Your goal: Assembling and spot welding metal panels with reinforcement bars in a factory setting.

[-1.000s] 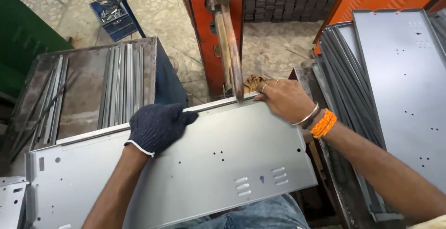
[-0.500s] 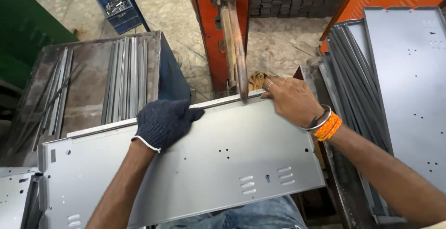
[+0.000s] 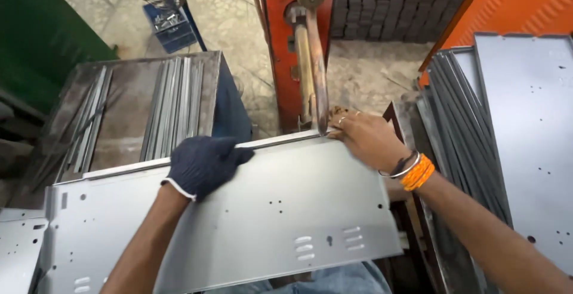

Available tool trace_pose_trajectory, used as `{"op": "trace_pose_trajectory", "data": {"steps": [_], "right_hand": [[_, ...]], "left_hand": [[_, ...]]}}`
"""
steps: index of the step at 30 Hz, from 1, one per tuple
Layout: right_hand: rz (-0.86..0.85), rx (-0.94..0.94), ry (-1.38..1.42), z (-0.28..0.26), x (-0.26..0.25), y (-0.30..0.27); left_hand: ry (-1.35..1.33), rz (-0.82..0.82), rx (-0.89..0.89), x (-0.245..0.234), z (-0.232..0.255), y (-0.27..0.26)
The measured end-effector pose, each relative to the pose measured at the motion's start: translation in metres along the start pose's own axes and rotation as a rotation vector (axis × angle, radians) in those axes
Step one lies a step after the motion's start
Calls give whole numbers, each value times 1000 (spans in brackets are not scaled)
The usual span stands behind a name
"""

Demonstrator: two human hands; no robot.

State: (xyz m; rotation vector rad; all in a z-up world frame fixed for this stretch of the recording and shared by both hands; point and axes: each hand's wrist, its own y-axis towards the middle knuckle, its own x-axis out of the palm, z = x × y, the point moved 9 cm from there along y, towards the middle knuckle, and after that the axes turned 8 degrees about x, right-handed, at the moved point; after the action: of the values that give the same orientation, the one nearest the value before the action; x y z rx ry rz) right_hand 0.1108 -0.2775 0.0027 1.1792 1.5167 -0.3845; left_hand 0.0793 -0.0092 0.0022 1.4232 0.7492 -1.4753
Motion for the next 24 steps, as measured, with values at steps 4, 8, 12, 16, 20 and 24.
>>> {"op": "trace_pose_trajectory", "data": {"steps": [4, 8, 12, 16, 20, 24], "right_hand": [[-240, 129, -55, 7, 11, -8], [-185, 69, 33, 15, 15, -12], [-46, 27, -43, 24, 24, -16], [-162, 133, -174, 24, 41, -16], [-78, 137, -70, 22, 19, 2], [-86, 234, -89, 35, 13, -21]], "left_hand": [[42, -7, -22, -3, -12, -16], [15, -53, -70, 1, -24, -21], [1, 28, -12, -6, -20, -21], [-21, -5, -28, 5, -26, -29], [11, -25, -88, 3, -34, -21], [32, 27, -80, 6, -10, -35]]}}
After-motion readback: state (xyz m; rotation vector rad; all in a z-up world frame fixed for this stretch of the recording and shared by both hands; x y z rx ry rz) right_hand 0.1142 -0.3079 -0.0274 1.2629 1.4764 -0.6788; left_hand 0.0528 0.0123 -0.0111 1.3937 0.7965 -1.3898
